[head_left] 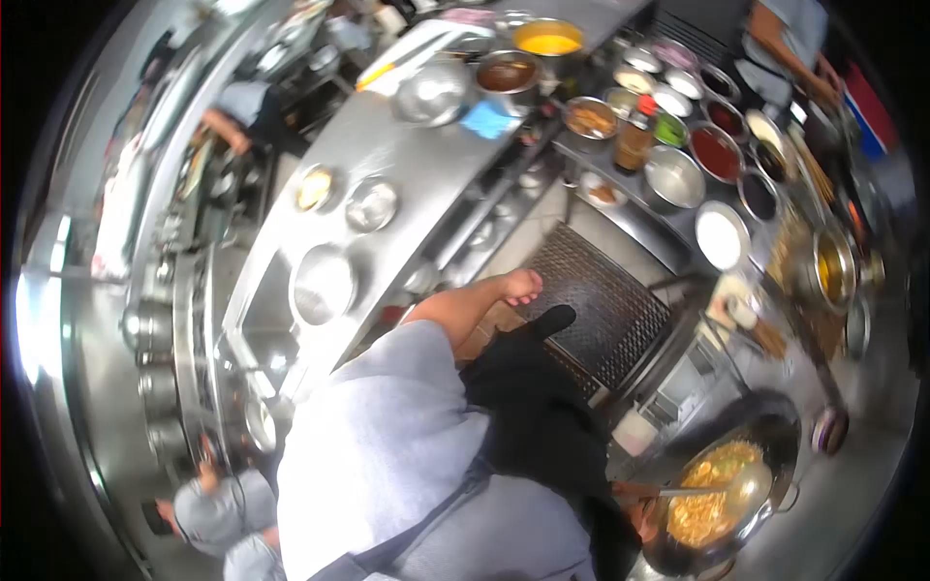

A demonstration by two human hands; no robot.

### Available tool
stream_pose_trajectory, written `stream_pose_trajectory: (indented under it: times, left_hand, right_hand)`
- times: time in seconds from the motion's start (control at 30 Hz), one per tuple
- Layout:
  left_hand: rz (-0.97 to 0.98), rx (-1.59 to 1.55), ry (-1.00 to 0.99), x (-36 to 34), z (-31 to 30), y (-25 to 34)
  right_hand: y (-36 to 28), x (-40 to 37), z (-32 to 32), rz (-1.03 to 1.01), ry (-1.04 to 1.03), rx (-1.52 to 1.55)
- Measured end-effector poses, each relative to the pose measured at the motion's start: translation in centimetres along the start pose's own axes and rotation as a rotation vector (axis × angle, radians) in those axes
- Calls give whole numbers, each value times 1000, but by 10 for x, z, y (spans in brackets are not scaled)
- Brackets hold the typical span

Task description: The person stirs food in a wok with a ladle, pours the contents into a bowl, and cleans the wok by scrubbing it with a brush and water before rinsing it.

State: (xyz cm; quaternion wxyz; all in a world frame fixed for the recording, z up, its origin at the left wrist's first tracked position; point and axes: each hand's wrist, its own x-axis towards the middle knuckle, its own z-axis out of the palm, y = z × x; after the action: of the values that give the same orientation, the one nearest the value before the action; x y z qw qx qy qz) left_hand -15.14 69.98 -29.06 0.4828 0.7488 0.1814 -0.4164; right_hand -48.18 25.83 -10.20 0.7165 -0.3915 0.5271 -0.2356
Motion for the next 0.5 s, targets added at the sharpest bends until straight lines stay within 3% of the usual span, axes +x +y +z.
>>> stream_pose_trajectory:
  times: [0.17,0.3,0.37,0.43,0.5]
  left_hand:
    - [73,-122,40,-45,-20,-31]
    - [157,23,-64,-35,-13,-60]
    - [212,54,-89,-25,-17,-54]
    - [371,274,-175,-21,-19,-35]
    - [438,187,-201,-11,-17,-20]
  right_hand:
    - [19,8,17,-24,-108,-69]
    - [44,9,36,-26,-179,-94]
    - [56,8,48,-38,-201,-104]
    - [68,11,56,-48,-225,-103]
    - [82,12,65,-58,-251,-97]
